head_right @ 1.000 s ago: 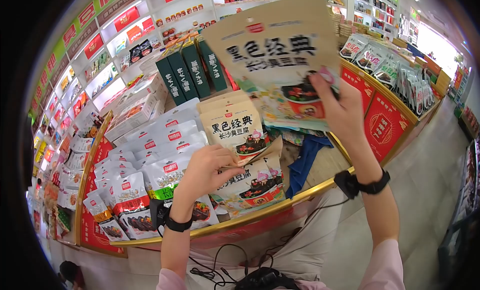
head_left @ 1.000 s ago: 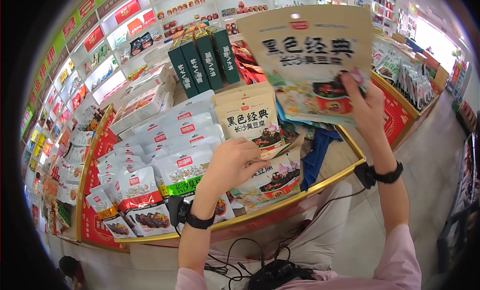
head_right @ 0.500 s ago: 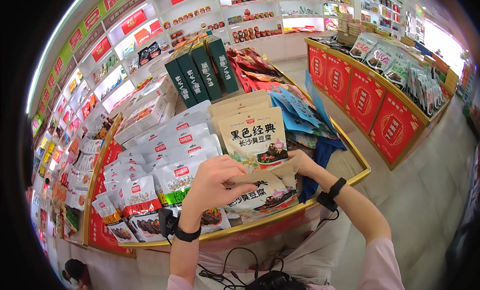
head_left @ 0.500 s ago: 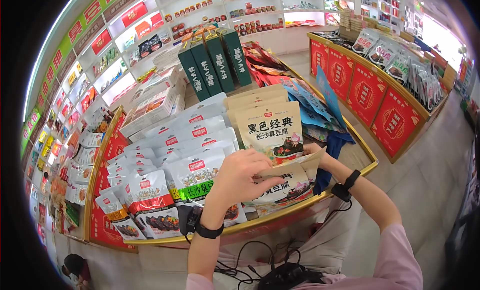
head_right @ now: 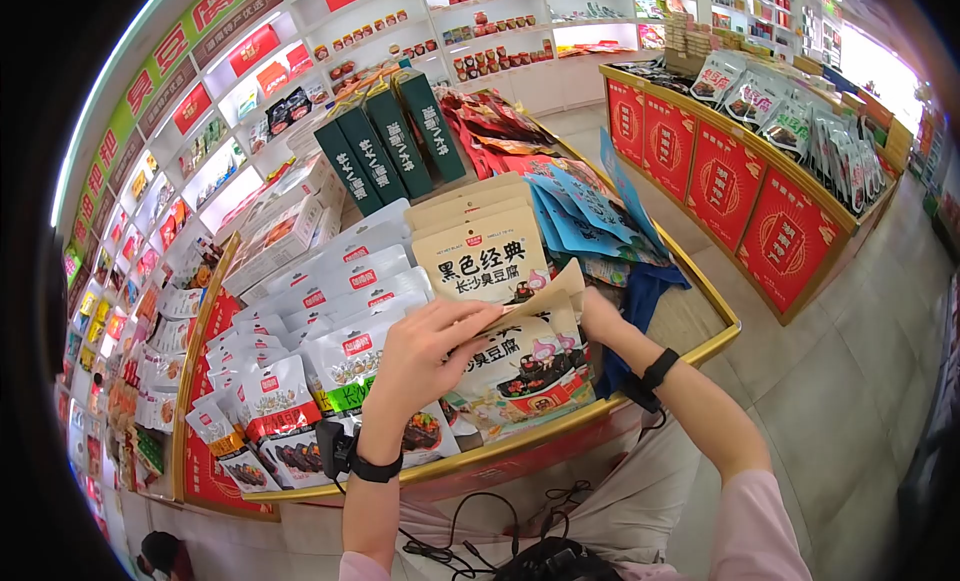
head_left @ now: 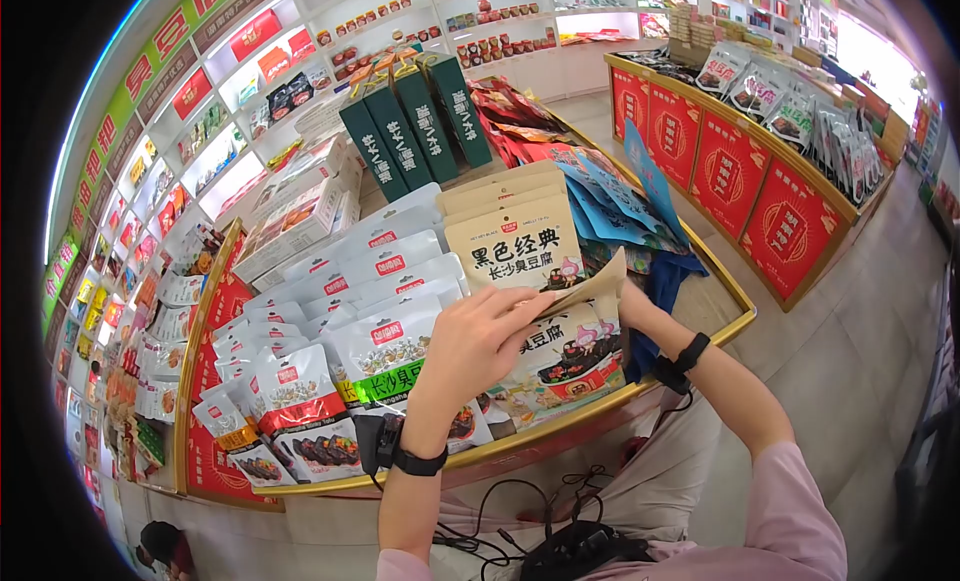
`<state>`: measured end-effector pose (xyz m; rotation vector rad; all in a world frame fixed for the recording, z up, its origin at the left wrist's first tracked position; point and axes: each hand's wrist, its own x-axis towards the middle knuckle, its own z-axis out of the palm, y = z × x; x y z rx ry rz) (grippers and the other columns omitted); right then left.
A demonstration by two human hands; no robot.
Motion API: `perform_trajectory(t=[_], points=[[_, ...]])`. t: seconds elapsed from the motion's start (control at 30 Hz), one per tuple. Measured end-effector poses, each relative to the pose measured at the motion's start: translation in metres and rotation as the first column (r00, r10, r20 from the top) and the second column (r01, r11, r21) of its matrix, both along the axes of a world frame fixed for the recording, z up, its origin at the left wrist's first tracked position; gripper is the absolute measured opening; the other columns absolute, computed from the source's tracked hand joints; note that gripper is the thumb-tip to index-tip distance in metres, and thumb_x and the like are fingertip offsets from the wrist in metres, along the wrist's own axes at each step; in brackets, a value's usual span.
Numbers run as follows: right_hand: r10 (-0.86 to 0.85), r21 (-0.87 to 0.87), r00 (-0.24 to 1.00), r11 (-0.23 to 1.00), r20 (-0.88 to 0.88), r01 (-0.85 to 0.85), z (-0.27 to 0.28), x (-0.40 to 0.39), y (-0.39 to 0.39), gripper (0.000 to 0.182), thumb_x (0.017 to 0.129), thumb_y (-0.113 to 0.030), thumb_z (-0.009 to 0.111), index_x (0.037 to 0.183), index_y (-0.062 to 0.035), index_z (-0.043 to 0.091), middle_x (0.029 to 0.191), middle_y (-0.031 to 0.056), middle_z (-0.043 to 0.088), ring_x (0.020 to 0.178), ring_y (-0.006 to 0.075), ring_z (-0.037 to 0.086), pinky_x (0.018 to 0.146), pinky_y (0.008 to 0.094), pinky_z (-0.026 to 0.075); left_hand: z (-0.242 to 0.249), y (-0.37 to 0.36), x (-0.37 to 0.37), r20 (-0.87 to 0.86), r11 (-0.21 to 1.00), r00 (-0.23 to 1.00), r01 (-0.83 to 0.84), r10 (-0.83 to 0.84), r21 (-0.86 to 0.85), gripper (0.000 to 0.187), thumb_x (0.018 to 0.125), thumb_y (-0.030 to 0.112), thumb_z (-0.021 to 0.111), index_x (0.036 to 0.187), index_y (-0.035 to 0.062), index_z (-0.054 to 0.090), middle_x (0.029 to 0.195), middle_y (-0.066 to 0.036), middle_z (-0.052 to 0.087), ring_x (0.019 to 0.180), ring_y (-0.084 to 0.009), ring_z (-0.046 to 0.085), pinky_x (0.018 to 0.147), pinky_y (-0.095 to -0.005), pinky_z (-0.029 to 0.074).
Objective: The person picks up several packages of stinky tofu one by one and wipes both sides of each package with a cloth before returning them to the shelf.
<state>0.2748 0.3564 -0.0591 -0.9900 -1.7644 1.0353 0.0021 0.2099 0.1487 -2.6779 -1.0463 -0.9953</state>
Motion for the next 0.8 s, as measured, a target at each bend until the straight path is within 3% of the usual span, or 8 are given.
perform_trajectory(t=[0.03,0.1,0.17,0.2,0.37,0.6,0.67,0.8], points=[[-0.225,0.392,0.868,0.919,0.442,0.039,0.000,0.008,0.005,0.021,0.098,-0.019,0.068,0.110,-0.0044,0.076,0.090,0.0040,0.077,0.082,0.0198,0.072,0.079,0.0386,0.059,-0.004,-0.002,-0.002,-0.034,0.999,0.999,-0.031,0.029,-0.043,0.035,0.082,0.008,0.075,0.117,0.0119,0.075,0.113,-0.004,0.074,0.094,-0.0261,0.070,0.077,-0.0394,0.057],[-0.252,0.392,0.885,0.916,0.392,0.087,0.044,0.007,-0.018,0.021,0.099,-0.021,0.066,0.109,-0.0049,0.075,0.081,0.0011,0.074,0.075,0.0150,0.068,0.069,0.0362,0.057,-0.012,-0.003,-0.002,-0.065,0.995,0.997,-0.055,0.050,-0.089,0.037,0.083,0.003,0.070,0.118,0.0120,0.074,0.119,-0.004,0.074,0.098,-0.0263,0.070,0.080,-0.0409,0.058],[-0.133,-0.138,0.991,0.982,-0.011,0.131,0.059,0.011,-0.027,0.024,0.102,-0.023,0.062,0.108,-0.0040,0.076,0.072,-0.0039,0.067,0.067,0.0087,0.060,0.060,0.0301,0.049,-0.019,-0.004,0.000,-0.046,0.997,0.998,-0.044,0.042,-0.060,0.041,0.080,-0.002,0.065,0.118,0.0121,0.074,0.124,-0.005,0.073,0.107,-0.0274,0.070,0.092,-0.0430,0.057],[-0.093,-0.264,0.984,0.963,-0.152,0.050,0.053,0.015,-0.025,0.029,0.106,-0.027,0.057,0.111,-0.0061,0.076,0.078,-0.0048,0.067,0.068,0.0037,0.055,0.060,0.0238,0.043,-0.020,-0.004,0.001,-0.040,0.997,0.999,-0.038,0.035,-0.063,0.041,0.080,-0.002,0.065,0.118,0.0121,0.074,0.124,-0.005,0.073,0.107,-0.0274,0.070,0.092,-0.0430,0.057],[-0.048,-0.396,0.960,0.916,-0.275,-0.068,0.068,0.014,-0.040,0.034,0.109,-0.030,0.051,0.121,-0.0081,0.074,0.098,-0.0031,0.069,0.084,0.0050,0.059,0.073,0.0230,0.046,-0.024,-0.009,0.001,-0.084,0.999,0.996,0.006,-0.002,0.038,0.039,0.080,-0.002,0.066,0.117,0.0068,0.073,0.127,-0.006,0.072,0.119,-0.0287,0.066,0.110,-0.0470,0.049],[-0.007,-0.510,0.911,0.830,-0.411,-0.224,0.073,0.008,-0.048,0.042,0.107,-0.033,0.055,0.136,-0.0049,0.065,0.132,0.0043,0.067,0.116,0.0155,0.064,0.099,0.0320,0.048,-0.029,-0.020,0.003,-0.097,0.997,0.994,-0.039,0.046,0.074,0.037,0.080,-0.002,0.066,0.116,0.0050,0.073,0.132,-0.006,0.070,0.126,-0.0277,0.064,0.114,-0.0482,0.046],[-0.006,-0.549,0.905,0.797,-0.425,-0.252,0.079,0.008,-0.051,0.041,0.106,-0.032,0.055,0.136,-0.0056,0.065,0.132,0.0043,0.067,0.117,0.0164,0.063,0.102,0.0337,0.046,-0.034,-0.020,0.002,-0.064,1.000,0.998,-0.021,0.021,-0.007,0.038,0.080,-0.002,0.066,0.116,0.0051,0.073,0.135,-0.007,0.069,0.128,-0.0286,0.062,0.114,-0.0486,0.045],[-0.027,-0.607,0.919,0.758,-0.393,-0.237,0.073,0.007,-0.041,0.040,0.105,-0.030,0.055,0.135,-0.0070,0.066,0.132,0.0042,0.067,0.119,0.0173,0.062,0.106,0.0363,0.044,-0.030,-0.023,0.004,-0.089,0.998,0.995,-0.036,0.040,0.048,0.039,0.079,-0.004,0.066,0.116,0.0053,0.073,0.137,-0.007,0.068,0.129,-0.0292,0.061,0.115,-0.0485,0.045]])
